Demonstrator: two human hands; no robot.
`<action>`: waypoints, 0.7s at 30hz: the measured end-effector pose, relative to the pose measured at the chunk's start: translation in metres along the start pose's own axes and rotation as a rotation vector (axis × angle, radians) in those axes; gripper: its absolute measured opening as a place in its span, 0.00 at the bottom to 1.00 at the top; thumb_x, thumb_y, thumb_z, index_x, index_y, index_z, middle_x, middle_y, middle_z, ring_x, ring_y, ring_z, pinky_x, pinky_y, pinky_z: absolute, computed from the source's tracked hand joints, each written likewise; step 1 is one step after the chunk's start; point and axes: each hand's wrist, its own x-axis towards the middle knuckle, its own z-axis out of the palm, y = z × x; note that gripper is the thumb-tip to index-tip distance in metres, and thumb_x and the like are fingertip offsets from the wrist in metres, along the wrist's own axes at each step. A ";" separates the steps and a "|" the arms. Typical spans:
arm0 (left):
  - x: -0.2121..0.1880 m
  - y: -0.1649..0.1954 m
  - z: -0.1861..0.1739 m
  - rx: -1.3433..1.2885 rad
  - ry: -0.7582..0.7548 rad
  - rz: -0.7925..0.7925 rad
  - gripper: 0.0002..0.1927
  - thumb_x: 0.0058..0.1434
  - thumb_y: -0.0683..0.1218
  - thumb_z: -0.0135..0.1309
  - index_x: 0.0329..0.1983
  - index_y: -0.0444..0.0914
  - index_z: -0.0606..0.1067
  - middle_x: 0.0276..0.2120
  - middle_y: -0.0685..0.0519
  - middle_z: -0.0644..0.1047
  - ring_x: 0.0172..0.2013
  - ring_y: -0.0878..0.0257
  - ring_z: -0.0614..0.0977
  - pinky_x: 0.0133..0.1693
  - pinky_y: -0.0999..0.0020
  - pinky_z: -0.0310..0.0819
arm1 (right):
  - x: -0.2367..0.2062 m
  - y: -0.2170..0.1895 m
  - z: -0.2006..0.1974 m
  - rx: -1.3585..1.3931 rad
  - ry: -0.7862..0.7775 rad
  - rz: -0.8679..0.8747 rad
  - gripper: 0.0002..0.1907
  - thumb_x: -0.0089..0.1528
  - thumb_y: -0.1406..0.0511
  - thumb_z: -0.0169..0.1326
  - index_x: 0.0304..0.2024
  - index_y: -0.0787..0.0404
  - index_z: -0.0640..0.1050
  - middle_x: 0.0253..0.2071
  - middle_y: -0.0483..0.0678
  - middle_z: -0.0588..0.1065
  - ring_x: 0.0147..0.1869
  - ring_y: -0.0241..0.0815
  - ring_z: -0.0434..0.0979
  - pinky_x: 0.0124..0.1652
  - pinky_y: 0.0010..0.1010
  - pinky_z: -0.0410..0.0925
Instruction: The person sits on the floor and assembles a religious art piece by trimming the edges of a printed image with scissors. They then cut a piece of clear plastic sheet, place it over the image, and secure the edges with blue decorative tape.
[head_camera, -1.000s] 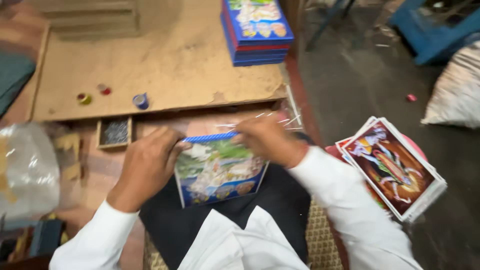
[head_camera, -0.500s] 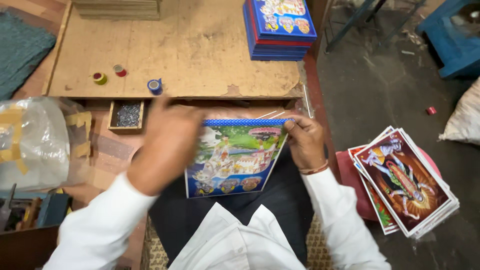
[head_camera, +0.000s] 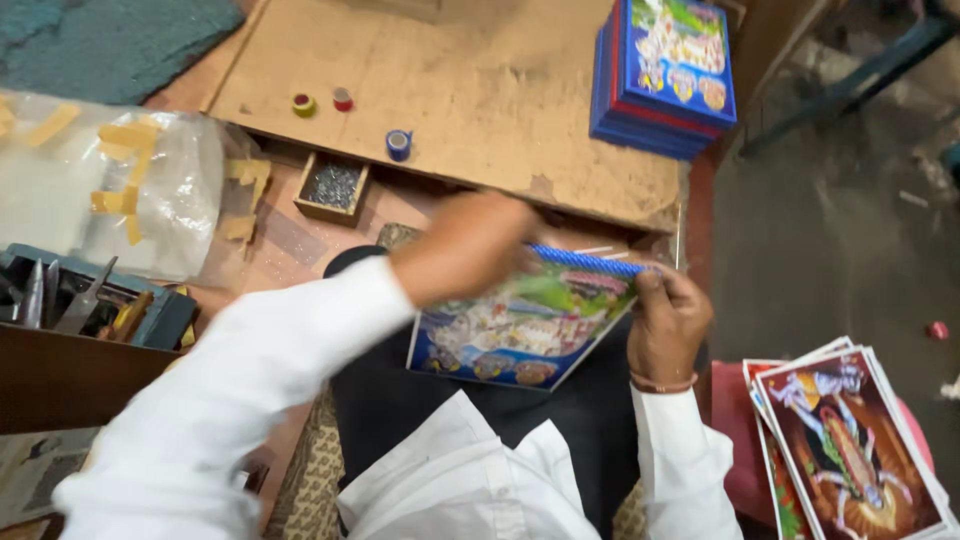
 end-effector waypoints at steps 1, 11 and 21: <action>-0.012 -0.009 -0.012 -0.034 0.003 -0.016 0.09 0.52 0.48 0.65 0.33 0.40 0.84 0.29 0.42 0.82 0.35 0.43 0.83 0.37 0.47 0.75 | 0.000 0.000 0.000 0.035 -0.017 0.003 0.12 0.70 0.69 0.60 0.51 0.75 0.81 0.43 0.51 0.79 0.41 0.36 0.74 0.42 0.24 0.66; -0.065 -0.049 0.024 -0.852 0.449 -0.272 0.06 0.58 0.40 0.65 0.34 0.32 0.80 0.28 0.54 0.82 0.29 0.69 0.79 0.32 0.73 0.71 | -0.001 0.003 0.007 0.253 -0.066 0.029 0.11 0.69 0.68 0.58 0.48 0.73 0.80 0.43 0.52 0.80 0.45 0.39 0.80 0.48 0.28 0.72; -0.094 -0.067 0.094 -1.186 0.287 -0.322 0.13 0.59 0.40 0.62 0.46 0.31 0.78 0.38 0.54 0.83 0.37 0.70 0.82 0.41 0.74 0.79 | -0.020 0.005 0.013 0.224 -0.136 0.102 0.08 0.64 0.74 0.58 0.45 0.69 0.78 0.44 0.51 0.80 0.47 0.41 0.82 0.53 0.34 0.74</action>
